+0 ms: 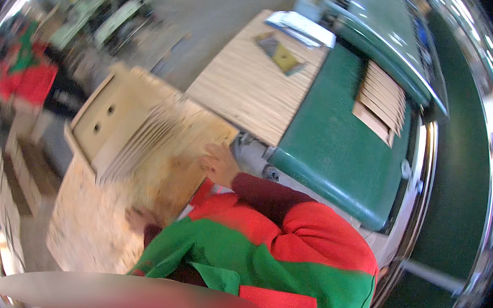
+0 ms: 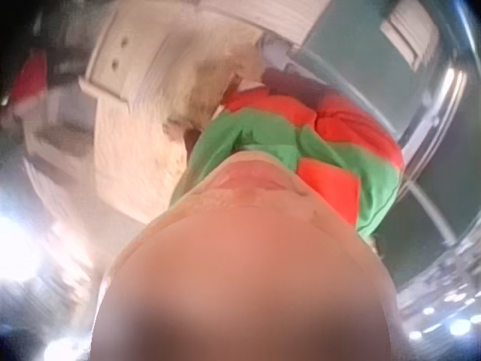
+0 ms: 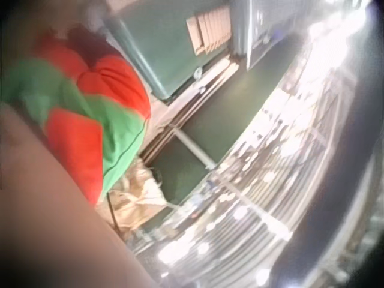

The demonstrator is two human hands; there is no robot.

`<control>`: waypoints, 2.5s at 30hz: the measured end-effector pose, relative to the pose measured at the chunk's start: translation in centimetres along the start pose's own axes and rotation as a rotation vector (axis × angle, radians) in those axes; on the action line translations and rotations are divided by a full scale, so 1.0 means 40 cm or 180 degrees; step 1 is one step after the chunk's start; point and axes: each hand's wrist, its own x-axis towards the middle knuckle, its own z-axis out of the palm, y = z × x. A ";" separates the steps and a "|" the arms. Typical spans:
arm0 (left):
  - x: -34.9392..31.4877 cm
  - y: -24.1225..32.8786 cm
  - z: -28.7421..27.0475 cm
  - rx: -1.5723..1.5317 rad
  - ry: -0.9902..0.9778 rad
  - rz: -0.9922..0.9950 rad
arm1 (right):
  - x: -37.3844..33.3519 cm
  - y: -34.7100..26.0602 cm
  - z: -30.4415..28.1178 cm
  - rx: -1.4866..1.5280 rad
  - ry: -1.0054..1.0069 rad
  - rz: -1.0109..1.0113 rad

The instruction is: The person picks up stacks of flat cardboard pieces from a conveyor belt and places them onto a wooden table. The person repeats this action multiple times, moving the cardboard pieces from the belt to the table.

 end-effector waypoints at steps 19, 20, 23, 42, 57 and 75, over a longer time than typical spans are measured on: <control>-0.528 0.953 0.030 -0.0613 -0.0273 0.3856 | -0.661 0.299 -0.458 -0.0599 0.0560 0.2917; -0.546 1.031 0.021 -0.0406 -0.0468 0.3825 | -0.660 0.324 -0.481 -0.0596 0.0733 0.2892; -0.602 1.200 0.020 -0.0364 -0.1566 0.3043 | -0.676 0.419 -0.578 -0.0743 0.1081 0.3212; -0.660 1.283 0.027 0.1598 -0.1532 0.2395 | -0.676 1.143 -0.958 -0.1793 -0.0326 0.4352; -0.593 1.290 0.062 0.1807 -0.2078 0.2465 | -0.598 1.421 -1.111 -0.2952 -0.0381 0.3193; -0.641 1.315 -0.003 0.1911 -0.2145 0.2141 | -0.490 1.728 -1.286 -0.1035 -0.1183 0.4347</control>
